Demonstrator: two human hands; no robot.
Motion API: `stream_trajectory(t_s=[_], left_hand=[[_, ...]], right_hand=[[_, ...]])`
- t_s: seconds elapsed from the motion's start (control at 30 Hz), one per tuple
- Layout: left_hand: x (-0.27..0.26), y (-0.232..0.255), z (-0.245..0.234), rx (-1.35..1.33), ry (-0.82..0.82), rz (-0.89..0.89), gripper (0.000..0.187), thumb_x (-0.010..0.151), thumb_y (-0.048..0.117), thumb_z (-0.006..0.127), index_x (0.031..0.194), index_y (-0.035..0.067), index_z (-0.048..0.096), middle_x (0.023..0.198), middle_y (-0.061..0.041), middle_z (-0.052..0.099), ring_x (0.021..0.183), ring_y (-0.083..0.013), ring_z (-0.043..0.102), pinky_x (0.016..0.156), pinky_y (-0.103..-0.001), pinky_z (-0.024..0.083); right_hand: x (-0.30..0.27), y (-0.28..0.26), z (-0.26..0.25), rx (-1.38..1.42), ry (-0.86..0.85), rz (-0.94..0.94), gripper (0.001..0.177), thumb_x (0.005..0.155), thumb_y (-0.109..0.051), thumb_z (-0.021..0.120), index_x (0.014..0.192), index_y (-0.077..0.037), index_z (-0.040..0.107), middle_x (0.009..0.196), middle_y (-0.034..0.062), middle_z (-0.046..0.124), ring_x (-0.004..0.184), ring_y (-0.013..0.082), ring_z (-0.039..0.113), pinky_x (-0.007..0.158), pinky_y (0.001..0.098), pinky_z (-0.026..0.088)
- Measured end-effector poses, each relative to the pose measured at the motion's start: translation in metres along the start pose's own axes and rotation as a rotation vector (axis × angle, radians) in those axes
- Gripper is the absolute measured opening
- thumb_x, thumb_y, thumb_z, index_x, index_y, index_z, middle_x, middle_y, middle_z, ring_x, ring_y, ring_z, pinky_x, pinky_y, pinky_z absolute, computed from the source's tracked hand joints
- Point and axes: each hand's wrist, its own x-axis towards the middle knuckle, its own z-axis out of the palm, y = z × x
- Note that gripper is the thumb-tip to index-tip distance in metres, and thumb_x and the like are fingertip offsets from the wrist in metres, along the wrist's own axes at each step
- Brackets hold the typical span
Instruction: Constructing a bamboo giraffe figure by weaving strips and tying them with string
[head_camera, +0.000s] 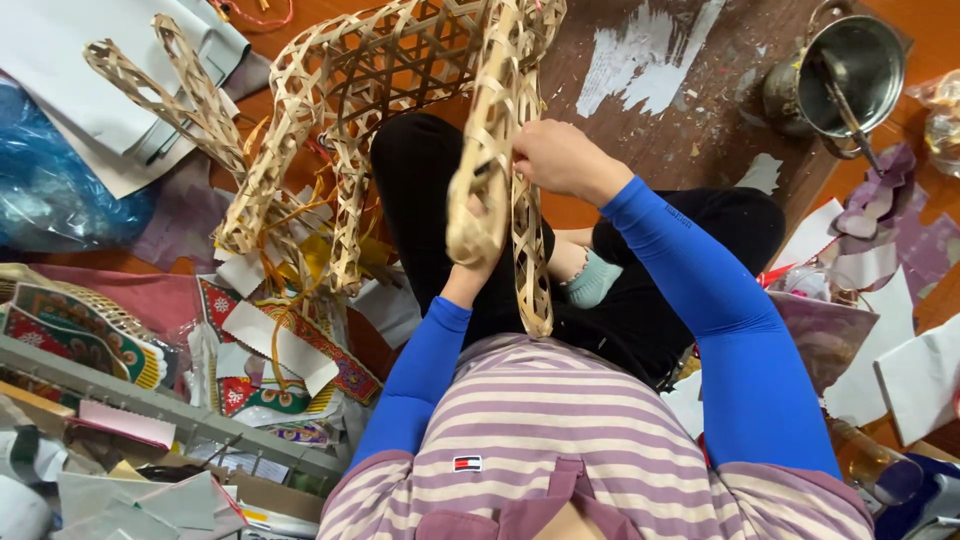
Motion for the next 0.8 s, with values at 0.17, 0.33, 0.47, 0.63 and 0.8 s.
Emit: stream_trajectory(t_s=[0.17, 0.33, 0.47, 0.63, 0.8], left_hand=[[0.019, 0.030, 0.005, 0.926, 0.400, 0.012, 0.031, 0.091, 0.054, 0.073, 0.119, 0.041, 0.074, 0.110, 0.026, 0.070, 0.096, 0.0041, 0.067, 0.074, -0.016, 0.051], [0.026, 0.042, 0.001, 0.248, 0.310, -0.205, 0.014, 0.098, 0.032, 0.070, 0.109, 0.022, 0.072, 0.093, 0.009, 0.063, 0.085, -0.0056, 0.064, 0.073, -0.020, 0.049], [0.030, 0.051, -0.004, -0.424, 0.185, -0.413, 0.009, 0.105, 0.010, 0.066, 0.099, 0.004, 0.069, 0.075, -0.007, 0.056, 0.073, -0.0154, 0.061, 0.073, -0.025, 0.047], [0.027, 0.041, -0.006, -0.631, 0.174, -0.430, 0.017, 0.111, 0.013, 0.067, 0.097, 0.004, 0.062, 0.084, -0.010, 0.064, 0.076, -0.0150, 0.058, 0.072, -0.027, 0.044], [0.035, 0.075, 0.006, -0.471, 0.052, -0.410, 0.023, 0.108, 0.010, 0.070, 0.088, 0.009, 0.060, 0.074, 0.001, 0.055, 0.071, -0.0067, 0.049, 0.069, -0.021, 0.041]], right_hand=[[-0.017, -0.016, -0.016, 0.138, -0.048, -0.095, 0.021, 0.102, -0.010, 0.066, 0.107, 0.007, 0.076, 0.109, 0.0337, 0.075, 0.111, 0.0573, 0.071, 0.097, 0.0676, 0.058], [-0.014, 0.004, 0.005, 0.240, 0.050, -0.207, 0.013, 0.098, -0.012, 0.071, 0.103, 0.000, 0.074, 0.105, 0.0272, 0.074, 0.107, 0.0537, 0.072, 0.092, 0.0611, 0.058], [-0.016, -0.002, 0.004, 0.401, 0.133, -0.244, 0.006, 0.098, -0.010, 0.075, 0.102, -0.006, 0.077, 0.104, 0.0193, 0.075, 0.106, 0.0449, 0.075, 0.094, 0.0536, 0.059], [-0.008, -0.007, 0.010, 0.390, 0.196, -0.338, 0.008, 0.095, -0.012, 0.077, 0.102, -0.007, 0.076, 0.100, 0.0193, 0.073, 0.103, 0.0460, 0.074, 0.092, 0.0551, 0.058], [0.010, -0.013, 0.026, 0.457, 0.249, -0.484, 0.009, 0.091, -0.001, 0.070, 0.100, 0.000, 0.072, 0.094, 0.0273, 0.070, 0.100, 0.0538, 0.070, 0.091, 0.0576, 0.056]])
